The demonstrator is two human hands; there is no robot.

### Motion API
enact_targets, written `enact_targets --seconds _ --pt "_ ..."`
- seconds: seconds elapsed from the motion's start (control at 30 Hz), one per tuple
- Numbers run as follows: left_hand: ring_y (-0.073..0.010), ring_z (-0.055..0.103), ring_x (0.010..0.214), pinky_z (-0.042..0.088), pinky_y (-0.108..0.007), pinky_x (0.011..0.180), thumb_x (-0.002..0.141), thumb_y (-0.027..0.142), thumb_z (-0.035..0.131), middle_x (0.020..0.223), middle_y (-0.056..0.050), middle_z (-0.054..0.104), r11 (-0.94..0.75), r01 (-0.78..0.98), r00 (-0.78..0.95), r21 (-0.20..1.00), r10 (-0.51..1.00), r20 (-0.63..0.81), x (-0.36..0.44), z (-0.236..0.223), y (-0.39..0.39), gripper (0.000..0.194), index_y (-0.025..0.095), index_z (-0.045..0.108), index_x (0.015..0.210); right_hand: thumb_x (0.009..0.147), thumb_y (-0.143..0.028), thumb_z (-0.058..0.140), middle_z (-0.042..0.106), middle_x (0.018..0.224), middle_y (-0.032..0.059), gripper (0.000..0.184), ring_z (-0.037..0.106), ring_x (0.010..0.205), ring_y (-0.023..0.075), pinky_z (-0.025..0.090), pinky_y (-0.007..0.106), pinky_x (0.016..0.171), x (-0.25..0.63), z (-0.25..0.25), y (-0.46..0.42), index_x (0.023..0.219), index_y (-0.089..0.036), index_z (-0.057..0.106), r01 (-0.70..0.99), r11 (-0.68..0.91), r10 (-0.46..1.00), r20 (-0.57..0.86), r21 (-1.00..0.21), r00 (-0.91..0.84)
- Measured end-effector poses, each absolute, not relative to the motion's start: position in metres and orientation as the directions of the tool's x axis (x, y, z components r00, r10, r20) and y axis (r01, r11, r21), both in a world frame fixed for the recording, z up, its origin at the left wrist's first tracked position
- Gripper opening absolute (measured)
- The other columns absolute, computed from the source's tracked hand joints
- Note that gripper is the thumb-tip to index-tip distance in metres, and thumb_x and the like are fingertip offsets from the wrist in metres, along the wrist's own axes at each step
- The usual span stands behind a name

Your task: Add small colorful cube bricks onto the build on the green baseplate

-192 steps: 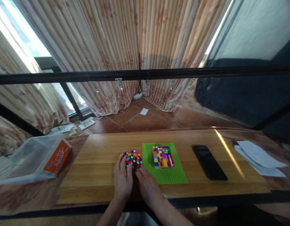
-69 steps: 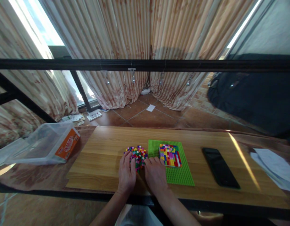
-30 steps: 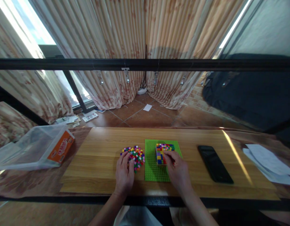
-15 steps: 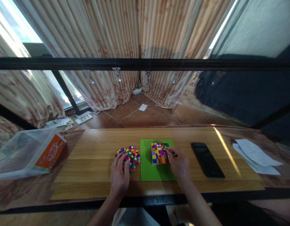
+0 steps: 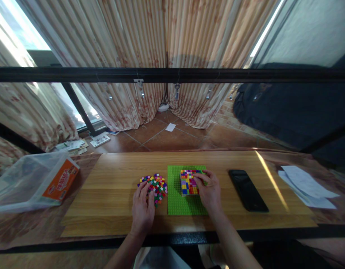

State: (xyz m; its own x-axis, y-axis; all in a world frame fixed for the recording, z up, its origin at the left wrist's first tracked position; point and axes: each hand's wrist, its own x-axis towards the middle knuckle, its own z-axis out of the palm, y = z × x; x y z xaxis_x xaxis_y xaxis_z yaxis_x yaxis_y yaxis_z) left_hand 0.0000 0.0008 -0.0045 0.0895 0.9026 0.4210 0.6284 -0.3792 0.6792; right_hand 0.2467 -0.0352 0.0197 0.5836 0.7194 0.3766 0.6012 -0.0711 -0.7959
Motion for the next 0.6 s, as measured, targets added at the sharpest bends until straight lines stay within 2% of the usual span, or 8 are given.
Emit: enact_targets --seconds 0.37,0.6 --pt "-0.0256 0.053 0.118 0.043 -0.048 0.102 0.092 0.034 0.044 0.124 -0.014 0.058 -0.391 0.65 0.101 0.652 0.895 0.435 -0.0015 -0.0055 0.0012 0.034 0.016 0.06 0.116 0.068 -0.043 0.068 0.062 0.102 0.0079 0.024 0.057 0.098 0.0224 0.046 0.039 0.087 0.2458 0.0147 -0.0283 0.081 -0.023 0.075 0.315 -0.045 0.7 0.195 -0.948 0.687" --pt "-0.0249 0.052 0.118 0.043 -0.047 0.103 0.092 0.033 0.044 0.125 -0.013 0.057 -0.402 0.648 0.116 0.646 0.891 0.438 -0.0017 -0.0046 0.0011 0.034 0.017 0.059 0.118 0.066 -0.04 0.068 0.068 0.094 0.0071 0.027 0.061 0.089 0.0213 0.047 0.039 0.084 0.2501 0.0092 -0.026 0.084 -0.02 0.074 0.253 -0.02 0.704 0.166 -0.967 0.691"
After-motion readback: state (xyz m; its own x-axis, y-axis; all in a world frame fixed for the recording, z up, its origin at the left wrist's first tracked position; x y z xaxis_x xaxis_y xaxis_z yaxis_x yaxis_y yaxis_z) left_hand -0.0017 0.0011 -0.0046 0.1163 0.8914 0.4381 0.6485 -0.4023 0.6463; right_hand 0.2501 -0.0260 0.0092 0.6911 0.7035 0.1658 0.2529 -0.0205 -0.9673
